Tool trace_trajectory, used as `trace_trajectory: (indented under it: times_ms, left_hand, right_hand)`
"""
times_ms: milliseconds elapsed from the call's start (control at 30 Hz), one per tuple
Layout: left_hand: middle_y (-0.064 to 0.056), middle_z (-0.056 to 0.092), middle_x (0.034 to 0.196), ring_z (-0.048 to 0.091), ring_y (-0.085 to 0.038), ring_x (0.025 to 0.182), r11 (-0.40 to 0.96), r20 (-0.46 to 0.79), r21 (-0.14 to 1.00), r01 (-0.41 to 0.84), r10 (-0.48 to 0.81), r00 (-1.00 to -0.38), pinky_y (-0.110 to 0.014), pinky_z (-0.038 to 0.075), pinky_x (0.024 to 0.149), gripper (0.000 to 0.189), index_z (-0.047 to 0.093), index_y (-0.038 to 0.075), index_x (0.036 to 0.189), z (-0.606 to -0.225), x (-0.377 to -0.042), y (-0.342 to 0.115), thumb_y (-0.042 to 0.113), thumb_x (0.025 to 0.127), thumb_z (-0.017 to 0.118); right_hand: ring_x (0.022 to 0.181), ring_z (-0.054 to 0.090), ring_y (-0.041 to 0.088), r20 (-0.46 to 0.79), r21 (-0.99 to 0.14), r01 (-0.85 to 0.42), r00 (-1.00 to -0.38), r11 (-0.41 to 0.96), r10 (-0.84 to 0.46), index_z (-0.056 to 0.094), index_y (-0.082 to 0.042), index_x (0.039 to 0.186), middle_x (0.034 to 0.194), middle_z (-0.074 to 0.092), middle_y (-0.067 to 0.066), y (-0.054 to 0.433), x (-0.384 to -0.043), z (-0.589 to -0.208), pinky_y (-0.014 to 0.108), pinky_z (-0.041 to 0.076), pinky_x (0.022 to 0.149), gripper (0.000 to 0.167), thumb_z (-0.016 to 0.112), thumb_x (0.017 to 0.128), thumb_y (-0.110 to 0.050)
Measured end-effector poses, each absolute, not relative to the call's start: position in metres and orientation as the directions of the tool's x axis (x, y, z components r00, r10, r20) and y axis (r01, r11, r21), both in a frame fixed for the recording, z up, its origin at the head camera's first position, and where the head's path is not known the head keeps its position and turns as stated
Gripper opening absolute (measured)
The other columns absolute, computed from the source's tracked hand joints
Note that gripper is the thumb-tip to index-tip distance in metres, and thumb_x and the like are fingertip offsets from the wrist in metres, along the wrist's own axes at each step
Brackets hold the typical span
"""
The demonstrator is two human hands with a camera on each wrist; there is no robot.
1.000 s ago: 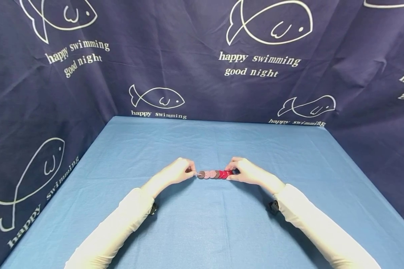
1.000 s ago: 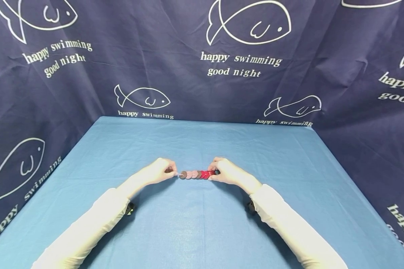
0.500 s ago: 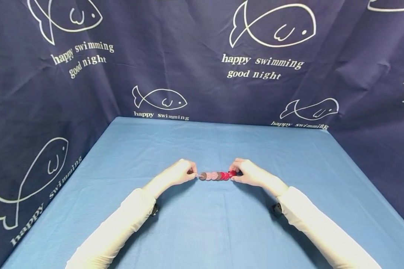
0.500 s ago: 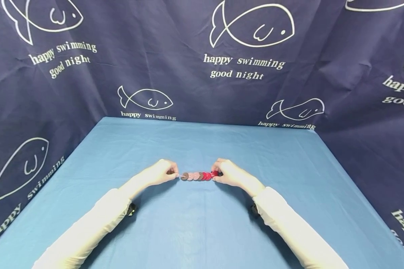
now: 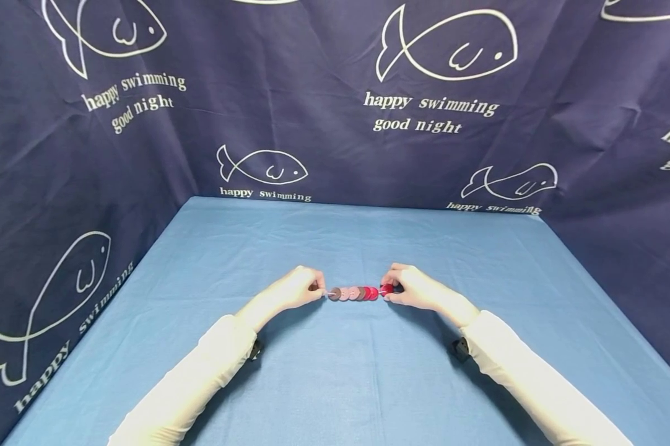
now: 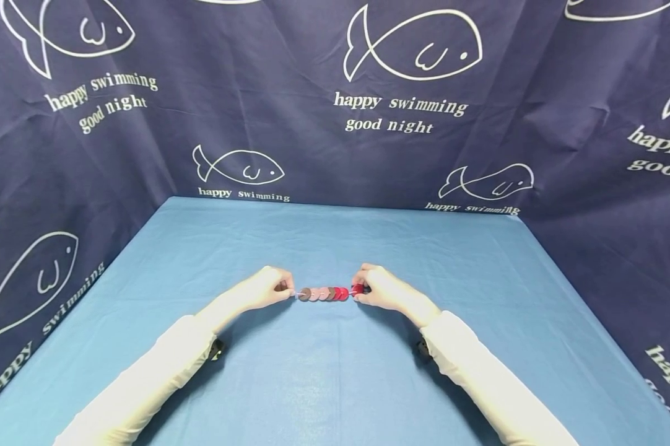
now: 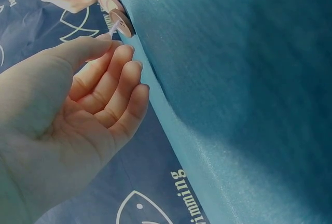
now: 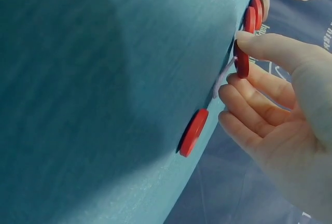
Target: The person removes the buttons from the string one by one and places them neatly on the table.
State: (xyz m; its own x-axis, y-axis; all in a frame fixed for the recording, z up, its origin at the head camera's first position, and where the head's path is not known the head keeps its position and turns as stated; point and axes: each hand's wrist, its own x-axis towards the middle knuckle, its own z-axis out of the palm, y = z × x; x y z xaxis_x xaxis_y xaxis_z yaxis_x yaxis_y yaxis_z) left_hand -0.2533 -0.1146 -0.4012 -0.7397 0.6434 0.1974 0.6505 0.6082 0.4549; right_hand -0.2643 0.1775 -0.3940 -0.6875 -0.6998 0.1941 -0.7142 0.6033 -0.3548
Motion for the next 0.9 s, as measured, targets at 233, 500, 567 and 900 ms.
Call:
trace_trajectory:
  times_ms: [233,500,567,900]
  left_hand:
    - [0.001,0.058,0.064,0.043,-0.003,0.056,0.617,0.191,0.45,0.646,0.64,-0.744,-0.017,0.039,0.055,0.011,0.063,0.008,0.075,-0.4011,-0.2524,-0.1148,0.007,0.085,0.063]
    - [0.003,0.058,0.064,0.042,-0.003,0.055,0.625,0.18,0.453,0.635,0.634,-0.752,-0.017,0.038,0.054,0.011,0.062,0.009,0.075,-0.4022,-0.253,-0.1139,0.008,0.086,0.063]
    - [0.003,0.058,0.064,0.042,-0.003,0.055,0.624,0.182,0.453,0.637,0.635,-0.751,-0.017,0.038,0.054,0.01,0.063,0.009,0.075,-0.402,-0.2528,-0.1139,0.008,0.086,0.063]
    - [0.002,0.059,0.065,0.043,-0.003,0.056,0.624,0.183,0.455,0.635,0.633,-0.753,-0.017,0.039,0.055,0.011,0.064,0.01,0.075,-0.4024,-0.253,-0.1137,0.008,0.086,0.063]
  right_hand:
    - [0.076,0.058,0.019,0.202,-0.378,-0.71,-0.689,0.594,-0.696,0.066,-0.005,0.087,0.081,0.054,0.005,0.1791,-0.2634,-0.3926,0.028,0.047,0.07,0.016,0.074,0.074,-0.008]
    - [0.077,0.058,0.02,0.234,-0.373,-0.719,-0.685,0.587,-0.69,0.065,-0.002,0.091,0.082,0.056,0.006,0.1816,-0.2616,-0.3908,0.032,0.049,0.073,0.02,0.074,0.075,-0.008]
    - [0.078,0.058,0.019,0.236,-0.363,-0.719,-0.686,0.593,-0.688,0.064,0.0,0.095,0.082,0.056,0.007,0.1827,-0.2618,-0.3912,0.033,0.049,0.074,0.023,0.073,0.075,-0.008]
    - [0.076,0.059,0.015,0.236,-0.378,-0.72,-0.683,0.582,-0.692,0.066,-0.004,0.088,0.08,0.052,0.004,0.1866,-0.2637,-0.3928,0.034,0.051,0.072,0.012,0.071,0.077,-0.006]
